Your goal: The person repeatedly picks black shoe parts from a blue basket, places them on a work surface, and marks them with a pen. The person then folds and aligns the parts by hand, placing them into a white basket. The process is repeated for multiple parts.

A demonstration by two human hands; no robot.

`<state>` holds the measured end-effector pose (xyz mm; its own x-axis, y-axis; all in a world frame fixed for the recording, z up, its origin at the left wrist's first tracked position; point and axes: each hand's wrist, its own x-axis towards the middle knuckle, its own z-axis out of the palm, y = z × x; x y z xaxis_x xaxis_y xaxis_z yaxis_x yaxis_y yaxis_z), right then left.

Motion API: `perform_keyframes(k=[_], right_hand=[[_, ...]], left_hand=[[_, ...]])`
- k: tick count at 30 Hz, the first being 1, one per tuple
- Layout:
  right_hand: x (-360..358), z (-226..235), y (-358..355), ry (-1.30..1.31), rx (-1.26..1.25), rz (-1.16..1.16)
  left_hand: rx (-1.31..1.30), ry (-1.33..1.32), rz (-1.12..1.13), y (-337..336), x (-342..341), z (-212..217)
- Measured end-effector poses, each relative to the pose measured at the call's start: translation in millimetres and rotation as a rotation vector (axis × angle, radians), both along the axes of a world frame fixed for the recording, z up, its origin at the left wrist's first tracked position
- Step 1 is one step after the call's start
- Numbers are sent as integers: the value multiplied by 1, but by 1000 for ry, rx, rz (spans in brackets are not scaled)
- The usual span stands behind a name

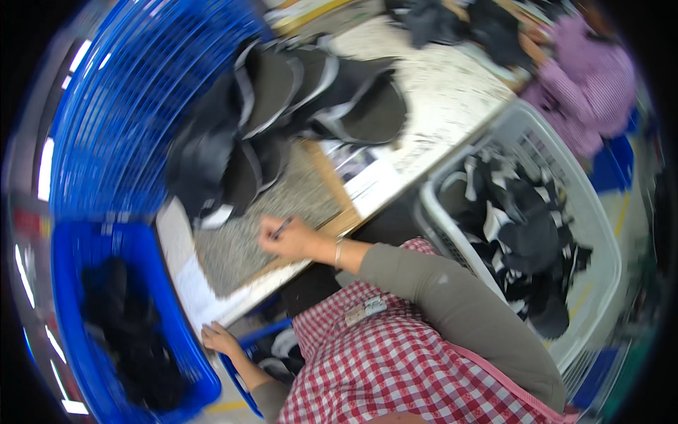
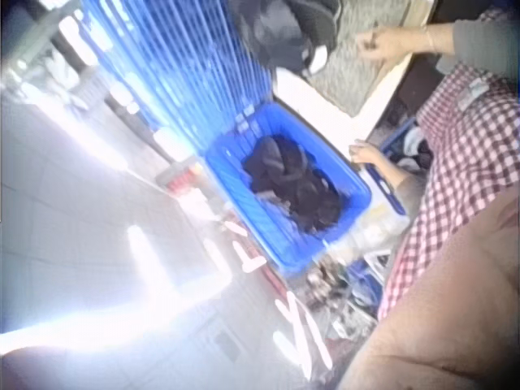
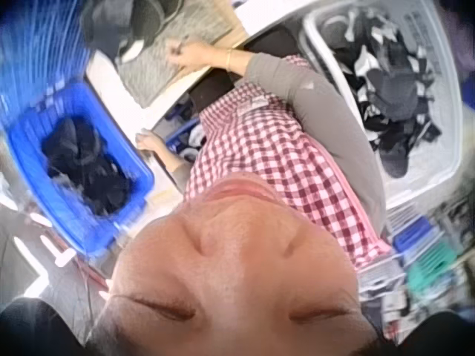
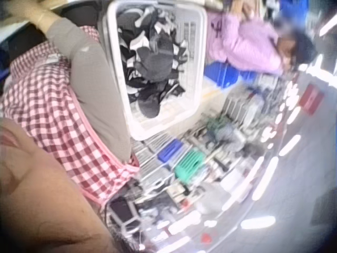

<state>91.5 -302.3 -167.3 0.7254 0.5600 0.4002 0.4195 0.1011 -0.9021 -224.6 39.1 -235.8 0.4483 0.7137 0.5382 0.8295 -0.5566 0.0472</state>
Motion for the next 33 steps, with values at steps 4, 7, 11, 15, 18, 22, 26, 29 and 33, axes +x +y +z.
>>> perform_keyframes(k=[4, 7, 11, 15, 18, 22, 26, 29, 33], right_hand=[[-4, -1, 2, 98, -44, -16], [-3, 0, 5, 75, -43, 4], [-1, 2, 7, 53, -54, 10], [0, 2, 7, 43, -90, 7], [1, 1, 7, 5, -107, -6], [1, 2, 6, -43, -127, -44], [1, 4, 3, -40, -35, 10], [3, 3, 3, -36, -27, 21], [3, 1, 2, -61, -60, -2]], left_hand=[[59, -255, 174, -7, -117, 28], [374, -255, 173, -29, -148, 90], [570, -202, 278, -55, -182, 149], [480, -502, 538, -39, -215, 162], [182, -677, 411, -5, -220, 162], [-16, -1157, 197, 27, -209, 163], [-81, -1025, 387, 19, -212, 161], [-101, -1073, 315, -3, -232, 159], [-202, -1246, 218, -41, -285, 159]])
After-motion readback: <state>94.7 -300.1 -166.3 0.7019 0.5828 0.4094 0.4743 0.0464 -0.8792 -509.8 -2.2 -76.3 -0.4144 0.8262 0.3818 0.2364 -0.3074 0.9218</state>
